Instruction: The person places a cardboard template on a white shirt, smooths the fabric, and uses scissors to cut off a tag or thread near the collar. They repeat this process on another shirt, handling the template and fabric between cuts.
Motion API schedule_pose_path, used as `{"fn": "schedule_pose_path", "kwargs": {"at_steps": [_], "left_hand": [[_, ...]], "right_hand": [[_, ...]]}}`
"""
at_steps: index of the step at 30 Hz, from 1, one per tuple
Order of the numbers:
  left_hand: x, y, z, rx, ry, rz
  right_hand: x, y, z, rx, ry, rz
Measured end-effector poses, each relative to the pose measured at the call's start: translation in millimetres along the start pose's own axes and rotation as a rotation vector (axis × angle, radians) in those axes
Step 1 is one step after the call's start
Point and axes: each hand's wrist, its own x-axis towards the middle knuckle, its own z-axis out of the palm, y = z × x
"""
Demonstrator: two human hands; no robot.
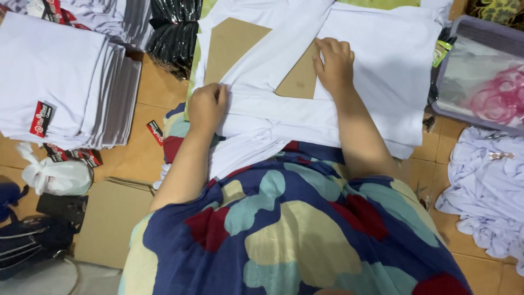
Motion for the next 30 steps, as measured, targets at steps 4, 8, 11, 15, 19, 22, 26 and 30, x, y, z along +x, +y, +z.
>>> {"fn": "schedule_pose_path", "kwargs": {"at_steps": [4,8,11,15,19,22,26,30], "left_hand": [[13.0,-7.2,3.7,-0.055,-0.139,-0.283],[15.8,-7.1,10.9,-0.045,-0.122,-0.305],[14.0,-5.1,14.6,0.048,-0.131,-0.268],[12.0,1.3,6.1,0.02,-0.034,-0.151],[14.0,7.5,-13.4,-0.108,0.028,-0.084],[17.4,11.6,-24.5,-0.258,-0.067,-0.199],[24.3,4.5,-31.4,-0.197,-0.148,-0.203],[28.2,0.5,-40.5,-0.228,-0.107,-0.146]], "right_hand": [[2.0,17.2,15.4,0.01,-0.048,0.096],[6.5,20.4,18.3,0.047,-0.091,0.161],[11.8,18.1,19.1,0.026,-0.115,0.191],[20.5,3.1,15.3,0.025,-0.189,0.312],[12.7,-0.5,16.2,-0.004,-0.07,0.161],[11.2,4.5,19.6,-0.009,-0.041,0.097],[12.1,5.1,20.4,-0.031,-0.026,0.061],[11.5,4.2,19.5,-0.025,-0.075,0.067]]}}
